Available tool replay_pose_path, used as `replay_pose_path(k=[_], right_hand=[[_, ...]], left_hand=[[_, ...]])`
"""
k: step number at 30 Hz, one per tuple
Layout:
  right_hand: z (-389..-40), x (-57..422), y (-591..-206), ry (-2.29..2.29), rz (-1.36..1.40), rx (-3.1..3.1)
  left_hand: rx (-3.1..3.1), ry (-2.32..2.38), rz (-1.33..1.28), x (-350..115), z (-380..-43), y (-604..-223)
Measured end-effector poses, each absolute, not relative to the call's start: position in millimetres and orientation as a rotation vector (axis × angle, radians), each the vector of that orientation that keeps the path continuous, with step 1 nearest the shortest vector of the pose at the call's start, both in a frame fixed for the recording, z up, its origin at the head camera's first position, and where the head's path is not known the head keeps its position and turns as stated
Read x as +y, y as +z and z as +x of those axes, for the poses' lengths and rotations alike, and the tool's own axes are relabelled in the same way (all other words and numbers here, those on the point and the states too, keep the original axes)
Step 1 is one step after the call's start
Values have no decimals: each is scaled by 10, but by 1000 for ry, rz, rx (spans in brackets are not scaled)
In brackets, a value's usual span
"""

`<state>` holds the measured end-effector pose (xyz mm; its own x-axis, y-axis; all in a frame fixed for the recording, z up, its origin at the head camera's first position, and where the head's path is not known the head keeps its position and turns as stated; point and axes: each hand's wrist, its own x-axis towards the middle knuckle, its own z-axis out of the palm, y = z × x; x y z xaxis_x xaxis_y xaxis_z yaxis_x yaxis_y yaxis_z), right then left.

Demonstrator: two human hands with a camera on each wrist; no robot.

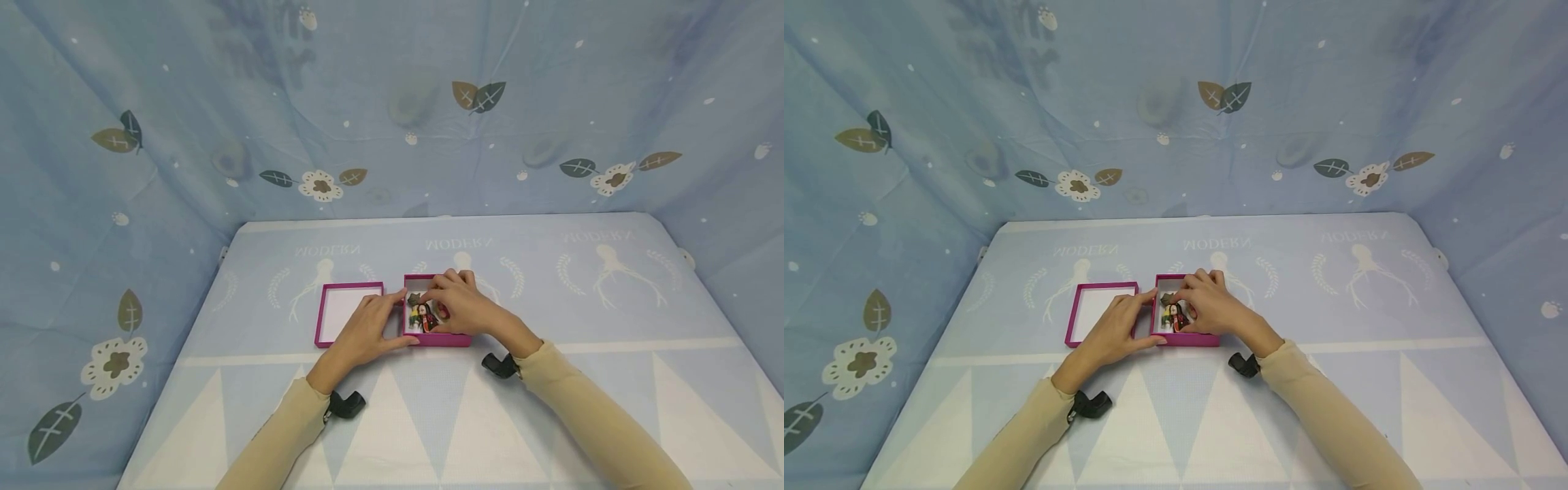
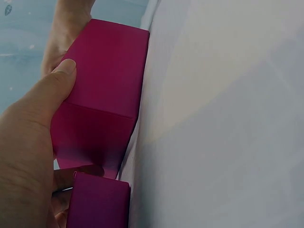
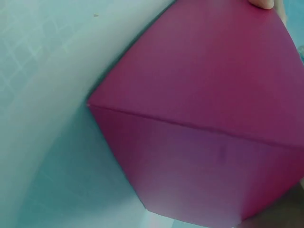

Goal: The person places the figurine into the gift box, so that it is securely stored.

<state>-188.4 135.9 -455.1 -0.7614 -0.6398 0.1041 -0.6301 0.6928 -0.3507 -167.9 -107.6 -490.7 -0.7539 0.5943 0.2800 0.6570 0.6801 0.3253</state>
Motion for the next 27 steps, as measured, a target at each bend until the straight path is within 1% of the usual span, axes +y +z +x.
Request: replay_pose_path(k=[27], right_hand=[[-1857, 1326, -4491, -577, -1004, 2843]], left_hand=[[-2762, -623, -1018, -1076, -1670, -4905]])
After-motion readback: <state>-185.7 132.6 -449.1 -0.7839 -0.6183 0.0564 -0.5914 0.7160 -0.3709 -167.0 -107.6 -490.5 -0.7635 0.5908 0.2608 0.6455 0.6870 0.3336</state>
